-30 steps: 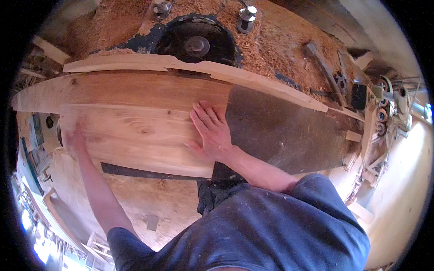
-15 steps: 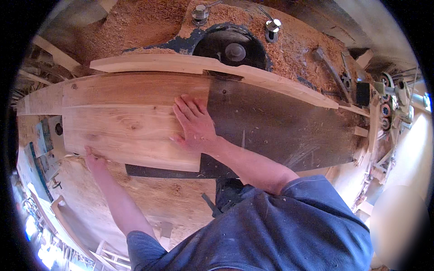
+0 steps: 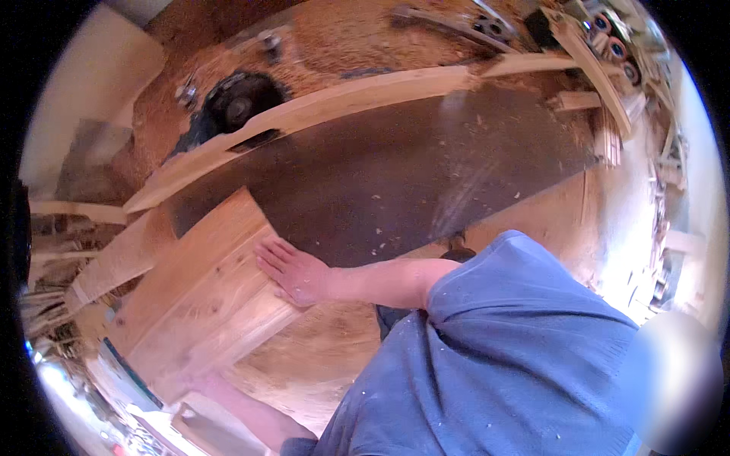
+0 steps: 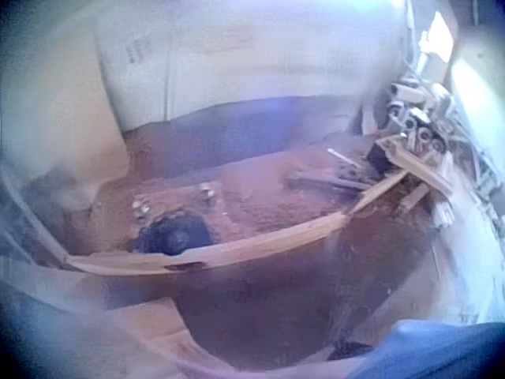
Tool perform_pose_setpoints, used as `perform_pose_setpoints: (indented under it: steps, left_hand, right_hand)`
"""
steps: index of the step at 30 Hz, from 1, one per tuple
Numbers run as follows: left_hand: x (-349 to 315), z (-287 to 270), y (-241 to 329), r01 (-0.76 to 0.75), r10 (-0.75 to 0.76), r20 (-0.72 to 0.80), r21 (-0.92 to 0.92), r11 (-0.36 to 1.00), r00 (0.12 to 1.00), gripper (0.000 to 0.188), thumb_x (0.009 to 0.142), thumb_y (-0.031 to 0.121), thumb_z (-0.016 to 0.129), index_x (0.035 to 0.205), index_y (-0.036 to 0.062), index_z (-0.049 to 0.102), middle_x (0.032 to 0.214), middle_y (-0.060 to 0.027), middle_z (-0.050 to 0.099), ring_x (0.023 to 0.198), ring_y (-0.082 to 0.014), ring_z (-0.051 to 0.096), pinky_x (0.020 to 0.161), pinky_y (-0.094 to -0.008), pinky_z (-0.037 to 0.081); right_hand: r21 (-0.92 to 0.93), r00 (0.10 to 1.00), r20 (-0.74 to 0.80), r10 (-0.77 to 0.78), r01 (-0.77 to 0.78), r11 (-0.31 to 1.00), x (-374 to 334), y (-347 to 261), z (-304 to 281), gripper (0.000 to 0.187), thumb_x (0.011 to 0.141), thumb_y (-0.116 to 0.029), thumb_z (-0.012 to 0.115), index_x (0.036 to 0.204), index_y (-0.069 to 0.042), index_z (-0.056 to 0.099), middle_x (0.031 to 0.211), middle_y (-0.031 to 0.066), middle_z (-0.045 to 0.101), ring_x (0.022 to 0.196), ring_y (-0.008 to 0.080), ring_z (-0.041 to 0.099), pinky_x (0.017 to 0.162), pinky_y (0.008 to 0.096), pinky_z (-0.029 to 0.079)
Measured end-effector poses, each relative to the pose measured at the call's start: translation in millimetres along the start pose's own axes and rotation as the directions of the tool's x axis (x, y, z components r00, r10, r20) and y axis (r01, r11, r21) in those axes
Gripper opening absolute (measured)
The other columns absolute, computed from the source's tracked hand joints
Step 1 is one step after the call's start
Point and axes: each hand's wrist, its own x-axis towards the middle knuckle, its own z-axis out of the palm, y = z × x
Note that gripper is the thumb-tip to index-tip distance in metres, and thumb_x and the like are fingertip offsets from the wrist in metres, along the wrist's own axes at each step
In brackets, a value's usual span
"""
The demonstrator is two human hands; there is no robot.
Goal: The person shapes wood boards using a jointer machine and a hammer. The person runs the edges of a board over the jointer blades, taps a wooden component with a hammer, and moves boards between a table and the machine.
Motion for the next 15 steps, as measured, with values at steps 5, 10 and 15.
perform_pose_setpoints:
  steps: [5,10,15]
  left_hand:
    - [-132.6,2.6,76.1,-0.281,0.259,-0.173,-0.116,0.953,0.950,0.062,0.095,0.031,0.071,0.128,-0.0177,0.051,0.128,-0.0268,0.063,0.119,-0.0384,0.063,0.102,-0.0526,0.053]
    - [-266.5,0.7,138.4,-0.544,0.492,-0.418,-0.005,0.839,0.764,0.068,0.092,0.033,0.075,0.119,-0.0253,0.051,0.125,-0.0322,0.062,0.113,-0.0388,0.065,0.095,-0.0503,0.056]
    - [-414.2,48.5,95.6,-0.668,0.717,-0.361,0.271,0.693,0.597,0.060,0.088,0.045,0.081,0.099,-0.0122,0.066,0.094,-0.0142,0.063,0.075,-0.0211,0.057,0.062,-0.0372,0.051]
  right_hand:
    - [-0.005,0.995,0.084,-0.060,0.061,0.998,-110.1,22.6,-16.0,0.073,0.090,-0.032,0.055,0.147,0.010,0.040,0.162,0.0294,0.029,0.154,0.0420,0.024,0.126,0.0553,0.018]
    - [0.005,0.993,0.060,-0.105,0.105,0.994,-212.0,92.8,-125.3,0.062,0.077,-0.026,0.070,0.129,0.006,0.058,0.152,0.0272,0.045,0.143,0.0443,0.041,0.118,0.0558,0.031]
    - [0.113,0.933,-0.117,0.340,-0.327,0.938,-275.5,151.5,-234.3,0.029,0.074,-0.017,0.068,0.099,-0.002,0.072,0.110,0.0219,0.070,0.110,0.0410,0.065,0.094,0.0478,0.052]
